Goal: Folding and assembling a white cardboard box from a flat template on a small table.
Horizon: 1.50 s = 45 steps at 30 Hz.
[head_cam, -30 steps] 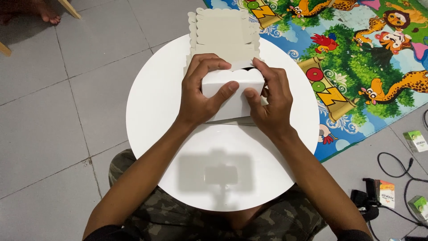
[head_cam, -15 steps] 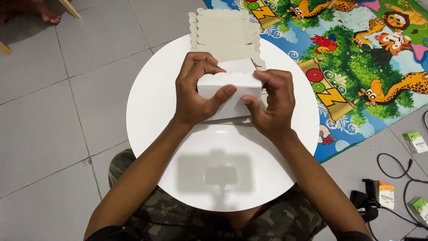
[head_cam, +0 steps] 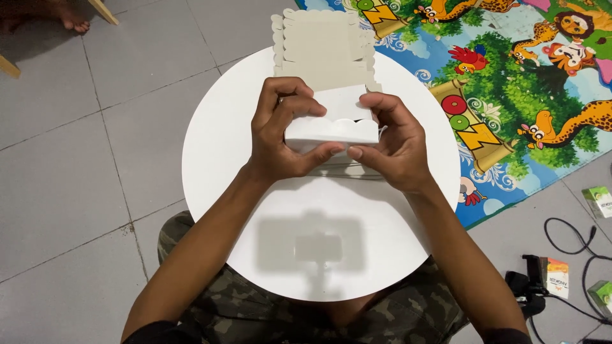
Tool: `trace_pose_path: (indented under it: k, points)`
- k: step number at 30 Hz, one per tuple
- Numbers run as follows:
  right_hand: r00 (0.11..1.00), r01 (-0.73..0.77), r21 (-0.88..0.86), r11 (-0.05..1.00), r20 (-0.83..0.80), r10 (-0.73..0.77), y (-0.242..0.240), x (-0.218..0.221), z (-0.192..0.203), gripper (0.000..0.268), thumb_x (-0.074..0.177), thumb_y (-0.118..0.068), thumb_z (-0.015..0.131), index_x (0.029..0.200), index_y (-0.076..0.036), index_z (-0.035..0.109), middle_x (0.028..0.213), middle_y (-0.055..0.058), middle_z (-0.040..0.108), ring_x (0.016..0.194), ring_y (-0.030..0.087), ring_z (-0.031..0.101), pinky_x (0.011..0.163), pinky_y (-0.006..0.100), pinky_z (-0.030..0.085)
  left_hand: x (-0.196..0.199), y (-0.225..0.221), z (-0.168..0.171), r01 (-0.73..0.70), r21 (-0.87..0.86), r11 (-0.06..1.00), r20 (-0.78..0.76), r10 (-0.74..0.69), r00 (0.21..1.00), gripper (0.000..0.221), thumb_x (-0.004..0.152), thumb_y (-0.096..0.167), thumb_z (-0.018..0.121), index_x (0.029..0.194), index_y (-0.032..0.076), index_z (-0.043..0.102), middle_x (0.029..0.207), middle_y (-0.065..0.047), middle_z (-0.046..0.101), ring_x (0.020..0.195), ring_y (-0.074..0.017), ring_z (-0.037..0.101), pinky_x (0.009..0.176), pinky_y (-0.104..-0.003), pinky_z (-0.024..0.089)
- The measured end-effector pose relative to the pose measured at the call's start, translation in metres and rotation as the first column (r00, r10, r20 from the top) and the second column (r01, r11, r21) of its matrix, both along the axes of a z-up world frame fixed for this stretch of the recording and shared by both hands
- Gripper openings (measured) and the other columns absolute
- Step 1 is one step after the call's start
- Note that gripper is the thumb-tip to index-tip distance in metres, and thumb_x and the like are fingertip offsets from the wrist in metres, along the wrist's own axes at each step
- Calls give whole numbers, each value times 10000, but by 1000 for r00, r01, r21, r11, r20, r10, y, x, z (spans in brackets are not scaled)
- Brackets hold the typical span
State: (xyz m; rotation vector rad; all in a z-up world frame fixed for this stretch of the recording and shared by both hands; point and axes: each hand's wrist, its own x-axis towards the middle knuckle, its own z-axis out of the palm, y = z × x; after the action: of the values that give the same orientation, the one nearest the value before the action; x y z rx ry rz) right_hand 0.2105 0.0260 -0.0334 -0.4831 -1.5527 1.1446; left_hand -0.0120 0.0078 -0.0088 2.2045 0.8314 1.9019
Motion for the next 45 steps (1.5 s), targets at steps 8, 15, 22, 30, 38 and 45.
trace_pose_path:
  k: [8, 15, 22, 30, 38, 45]
  points:
    - [990, -110, -91, 990, -101, 101, 0, 3, -1, 649, 769, 22, 817, 1323, 30, 480, 942, 10, 373, 903, 81, 496, 811, 220, 553, -5, 1, 3, -1, 29, 1000, -47, 2, 999, 445, 815, 482, 870, 1021, 154, 653, 1099, -63, 513, 1030, -246, 613, 937, -399, 557]
    - [988, -119, -86, 989, -106, 110, 4, 2, -6, 618, 787, 41, 793, 1307, 3, 461, 971, 11, 371, 916, 79, 497, 797, 222, 563, -9, 3, -1, -15, 47, 999, -66, 18, 998, 408, 816, 477, 851, 952, 156, 638, 1072, -65, 508, 1028, -255, 615, 925, -395, 576]
    - [991, -107, -60, 992, -85, 102, 4, 0, -4, 633, 800, -8, 801, 1327, -8, 449, 1017, 37, 415, 969, 106, 521, 853, 246, 545, -8, 3, 0, -6, 33, 999, -63, 8, 998, 382, 828, 446, 838, 959, 159, 623, 1057, -59, 507, 998, -251, 617, 898, -404, 587]
    - [999, -29, -137, 990, 36, 34, -2, -6, 8, 620, 785, -84, 768, 1340, 36, 518, 987, 17, 397, 957, 106, 464, 872, 268, 497, -6, 3, -1, 33, -3, 999, -140, -33, 990, 306, 857, 369, 807, 1067, 165, 718, 1039, -45, 507, 989, -239, 623, 926, -406, 582]
    - [984, 79, -111, 991, 167, -60, -13, -19, 22, 669, 813, -197, 626, 1442, 2, 516, 1183, 147, 553, 1165, 247, 513, 1032, 411, 412, -7, 4, 0, 24, -16, 1000, -95, -26, 995, 343, 891, 373, 794, 1136, 151, 704, 1024, -47, 502, 920, -219, 619, 876, -383, 585]
    - [887, 214, 157, 964, 383, -259, -28, -32, 32, 824, 1049, -569, 282, 1636, -27, 81, 1688, 322, 176, 1558, 512, 215, 1270, 645, 162, 4, 3, 4, 58, -41, 997, -16, -59, 998, 202, 1013, 309, 684, 1186, 221, 739, 1097, -21, 475, 980, -206, 604, 933, -392, 579]
